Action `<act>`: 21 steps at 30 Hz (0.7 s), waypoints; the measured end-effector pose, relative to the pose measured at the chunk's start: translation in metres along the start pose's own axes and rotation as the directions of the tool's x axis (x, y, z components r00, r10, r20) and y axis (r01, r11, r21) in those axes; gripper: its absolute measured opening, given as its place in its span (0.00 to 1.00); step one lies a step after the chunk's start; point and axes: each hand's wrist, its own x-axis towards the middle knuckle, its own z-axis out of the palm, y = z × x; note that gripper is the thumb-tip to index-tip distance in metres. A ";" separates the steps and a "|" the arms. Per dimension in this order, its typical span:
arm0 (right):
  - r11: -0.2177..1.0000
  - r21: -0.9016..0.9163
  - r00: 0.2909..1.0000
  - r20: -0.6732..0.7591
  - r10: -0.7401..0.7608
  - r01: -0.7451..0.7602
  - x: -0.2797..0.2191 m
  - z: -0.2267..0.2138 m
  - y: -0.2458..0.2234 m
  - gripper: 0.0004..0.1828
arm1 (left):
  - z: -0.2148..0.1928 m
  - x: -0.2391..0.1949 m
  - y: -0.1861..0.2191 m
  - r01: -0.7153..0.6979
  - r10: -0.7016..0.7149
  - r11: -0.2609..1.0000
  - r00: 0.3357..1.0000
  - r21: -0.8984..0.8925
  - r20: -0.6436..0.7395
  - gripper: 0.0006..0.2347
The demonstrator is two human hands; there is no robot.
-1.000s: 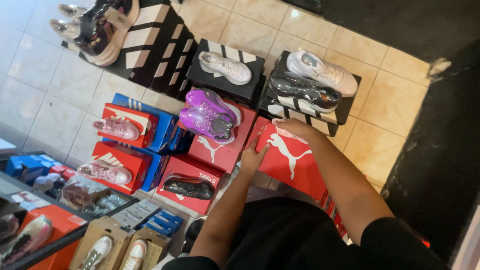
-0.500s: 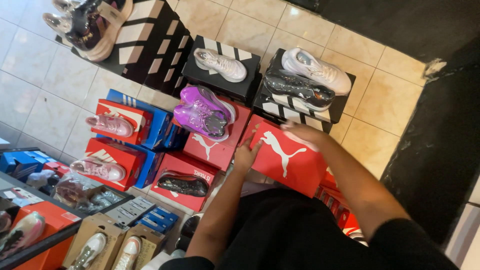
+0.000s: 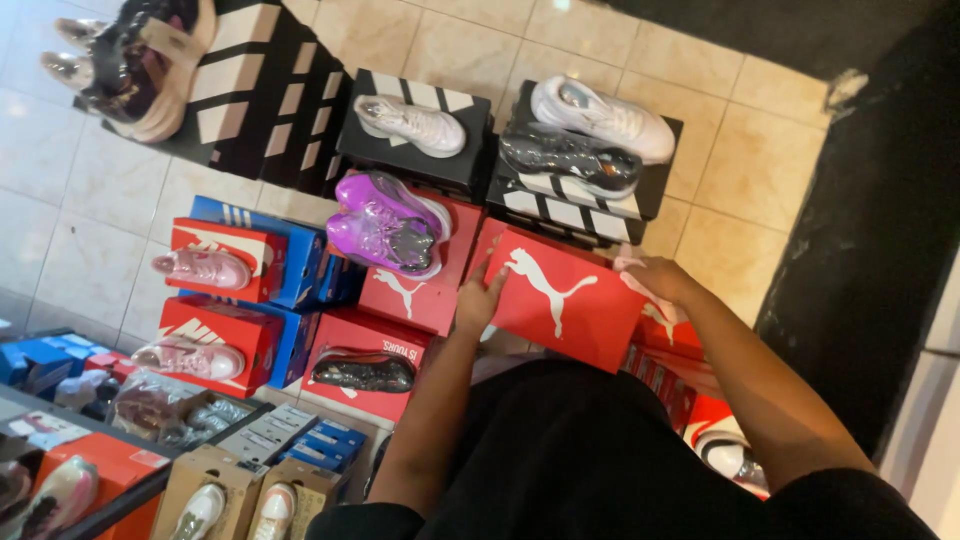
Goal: The recorder is using a pink cloth to wipe clean the surfaces of shoeboxes and the shoes inside before organizing them.
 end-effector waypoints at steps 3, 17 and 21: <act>0.999 -0.021 0.977 -0.206 -0.047 0.044 0.008 0.032 -0.026 0.29 | -0.008 -0.004 0.015 -0.039 0.039 0.999 0.999 0.000 0.004 0.33; 0.223 -0.791 -0.006 -0.276 -0.961 0.570 0.004 0.108 -0.050 0.23 | -0.018 -0.015 0.019 -0.102 0.102 0.995 0.995 -0.015 0.013 0.30; 0.564 -0.751 0.233 -0.514 -0.826 0.342 0.036 0.131 -0.070 0.42 | -0.003 0.005 0.003 -0.077 0.077 0.997 0.997 0.003 -0.004 0.28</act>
